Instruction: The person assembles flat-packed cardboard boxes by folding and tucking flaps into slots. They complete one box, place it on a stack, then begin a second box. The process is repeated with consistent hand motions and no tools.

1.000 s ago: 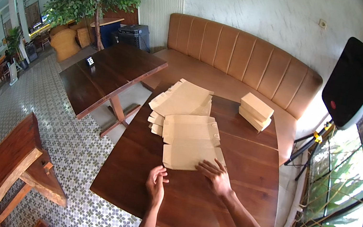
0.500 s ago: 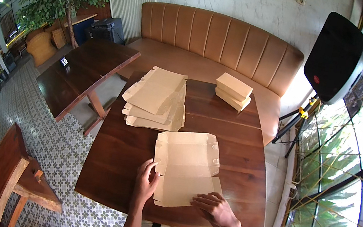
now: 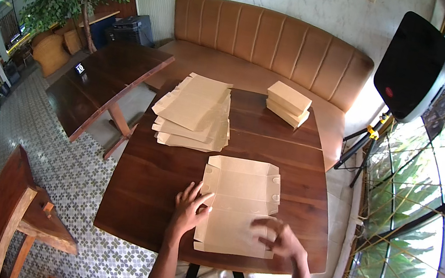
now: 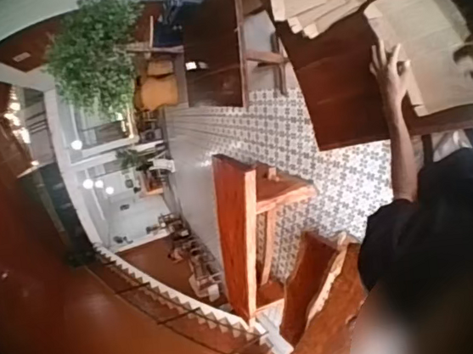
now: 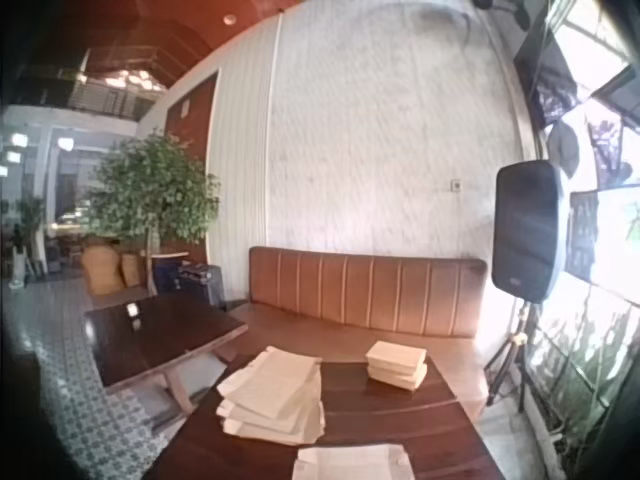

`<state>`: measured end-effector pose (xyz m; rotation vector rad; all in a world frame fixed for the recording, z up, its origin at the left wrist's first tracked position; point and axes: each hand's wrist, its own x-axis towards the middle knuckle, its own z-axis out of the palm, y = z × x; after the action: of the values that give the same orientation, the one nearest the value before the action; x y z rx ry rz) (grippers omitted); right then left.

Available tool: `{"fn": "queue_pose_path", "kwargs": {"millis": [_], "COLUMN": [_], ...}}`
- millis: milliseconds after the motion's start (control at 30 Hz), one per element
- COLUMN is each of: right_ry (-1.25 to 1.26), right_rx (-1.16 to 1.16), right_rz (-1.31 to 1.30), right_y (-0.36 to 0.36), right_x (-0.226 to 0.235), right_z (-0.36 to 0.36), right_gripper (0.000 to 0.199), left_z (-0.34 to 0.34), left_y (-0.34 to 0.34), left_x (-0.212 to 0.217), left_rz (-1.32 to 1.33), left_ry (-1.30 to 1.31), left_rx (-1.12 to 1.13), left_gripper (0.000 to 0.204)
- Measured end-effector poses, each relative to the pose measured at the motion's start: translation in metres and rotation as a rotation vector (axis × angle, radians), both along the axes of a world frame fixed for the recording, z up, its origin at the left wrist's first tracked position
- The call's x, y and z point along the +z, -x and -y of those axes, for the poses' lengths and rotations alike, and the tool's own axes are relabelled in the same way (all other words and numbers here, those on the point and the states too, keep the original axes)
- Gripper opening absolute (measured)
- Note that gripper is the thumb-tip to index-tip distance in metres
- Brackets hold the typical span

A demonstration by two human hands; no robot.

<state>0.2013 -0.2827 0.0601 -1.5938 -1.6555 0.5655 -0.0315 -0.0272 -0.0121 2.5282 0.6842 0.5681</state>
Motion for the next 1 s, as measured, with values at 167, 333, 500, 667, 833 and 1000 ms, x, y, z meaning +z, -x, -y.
{"fn": "queue_pose_path", "kwargs": {"millis": [167, 333, 500, 667, 833, 1000], "right_ry": [-0.044, -0.075, -0.129, -0.192, -0.293, -0.293], "right_rx": [-0.867, -0.883, -0.756, -0.693, -0.547, -0.575], "right_rz": [-0.012, -0.068, -0.346, -0.599, -0.711, -0.587], "right_y": [-0.067, -0.105, -0.096, -0.081, -0.081, -0.080], "right_x": [-0.072, -0.098, -0.089, -0.086, -0.075, -0.072], "right_z": [-0.053, -0.103, -0.103, -0.083, -0.080, -0.084], "right_gripper": [0.044, 0.054, 0.047, 0.033, 0.025, 0.026], "left_z": [0.000, -0.003, -0.007, -0.039, -0.066, -0.069], "left_y": [0.001, 0.002, 0.007, -0.024, -0.079, -0.080], "left_x": [-0.004, -0.001, -0.003, -0.007, -0.010, -0.021], "left_rz": [0.046, 0.058, 0.134, 0.490, 0.744, 0.686], "left_ry": [-0.018, -0.016, 0.024, 0.560, 0.923, 0.858], "left_rx": [-0.011, -0.018, -0.048, 0.116, -0.014, -0.103], "left_gripper": [0.049, 0.050, 0.056, 0.059, 0.049, 0.037]}}
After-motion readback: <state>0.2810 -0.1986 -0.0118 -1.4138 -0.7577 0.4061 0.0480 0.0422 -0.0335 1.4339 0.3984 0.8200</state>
